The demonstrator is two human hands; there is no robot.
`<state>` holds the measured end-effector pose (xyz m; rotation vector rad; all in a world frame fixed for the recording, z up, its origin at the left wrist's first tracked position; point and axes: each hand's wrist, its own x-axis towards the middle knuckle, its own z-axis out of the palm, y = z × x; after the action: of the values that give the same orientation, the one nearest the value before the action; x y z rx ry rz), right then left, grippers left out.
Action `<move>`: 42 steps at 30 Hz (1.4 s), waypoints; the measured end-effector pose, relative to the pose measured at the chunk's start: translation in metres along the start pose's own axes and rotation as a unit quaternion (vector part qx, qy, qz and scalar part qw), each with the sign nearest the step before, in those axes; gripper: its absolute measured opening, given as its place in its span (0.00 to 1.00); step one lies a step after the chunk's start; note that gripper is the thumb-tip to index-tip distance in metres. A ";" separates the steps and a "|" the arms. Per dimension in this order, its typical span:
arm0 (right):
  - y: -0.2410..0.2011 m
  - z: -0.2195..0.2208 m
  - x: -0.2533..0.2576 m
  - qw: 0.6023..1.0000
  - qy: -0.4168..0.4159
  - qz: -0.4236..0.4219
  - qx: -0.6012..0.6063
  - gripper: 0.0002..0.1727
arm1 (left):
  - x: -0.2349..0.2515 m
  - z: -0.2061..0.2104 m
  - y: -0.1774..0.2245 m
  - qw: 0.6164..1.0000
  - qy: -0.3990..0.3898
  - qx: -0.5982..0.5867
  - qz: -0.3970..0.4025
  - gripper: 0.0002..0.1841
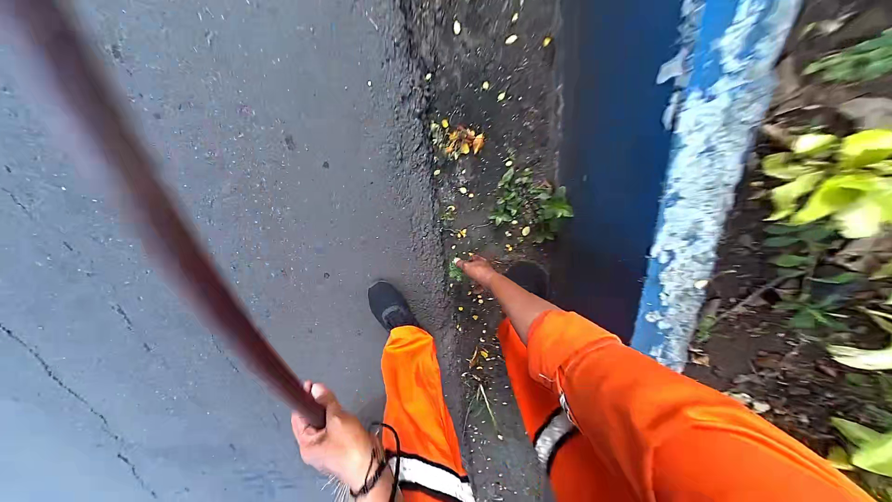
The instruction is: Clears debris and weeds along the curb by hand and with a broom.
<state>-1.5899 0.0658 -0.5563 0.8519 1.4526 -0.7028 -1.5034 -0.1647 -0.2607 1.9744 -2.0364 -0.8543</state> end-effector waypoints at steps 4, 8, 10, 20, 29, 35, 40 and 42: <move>-0.004 0.032 0.046 0.992 0.002 0.069 0.108 0.31 | 0.002 -0.003 0.007 0.999 0.036 -0.028 -0.021 0.13; 0.011 0.019 0.047 0.993 0.020 -0.075 -0.090 0.23 | -0.006 0.004 0.015 0.999 0.024 -0.028 -0.039 0.12; 0.029 0.007 0.029 0.946 -0.056 -0.172 -0.269 0.21 | -0.010 0.008 0.018 0.999 0.003 -0.032 -0.034 0.12; -0.038 -0.096 0.032 0.855 0.175 -0.246 -0.422 0.51 | -0.023 0.020 0.025 0.998 -0.053 -0.024 -0.024 0.12; -0.074 -0.148 0.062 0.852 0.185 -0.143 -0.468 0.20 | -0.013 0.019 0.022 0.999 -0.051 -0.011 -0.015 0.11; -0.025 -0.144 0.024 0.818 0.013 -0.165 -0.550 0.15 | -0.019 0.023 0.032 0.998 -0.052 -0.024 -0.036 0.11; -0.032 -0.117 -0.002 0.822 0.133 -0.175 -0.525 0.19 | -0.021 0.023 0.037 0.997 -0.059 -0.039 -0.043 0.12; -0.057 -0.134 0.010 0.811 0.211 -0.149 -0.525 0.23 | -0.019 0.022 0.037 0.997 -0.054 -0.039 -0.038 0.11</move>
<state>-1.7105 0.1475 -0.5613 -0.1239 2.0569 0.1681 -1.5437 -0.1420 -0.2545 2.0156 -1.9617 -1.0634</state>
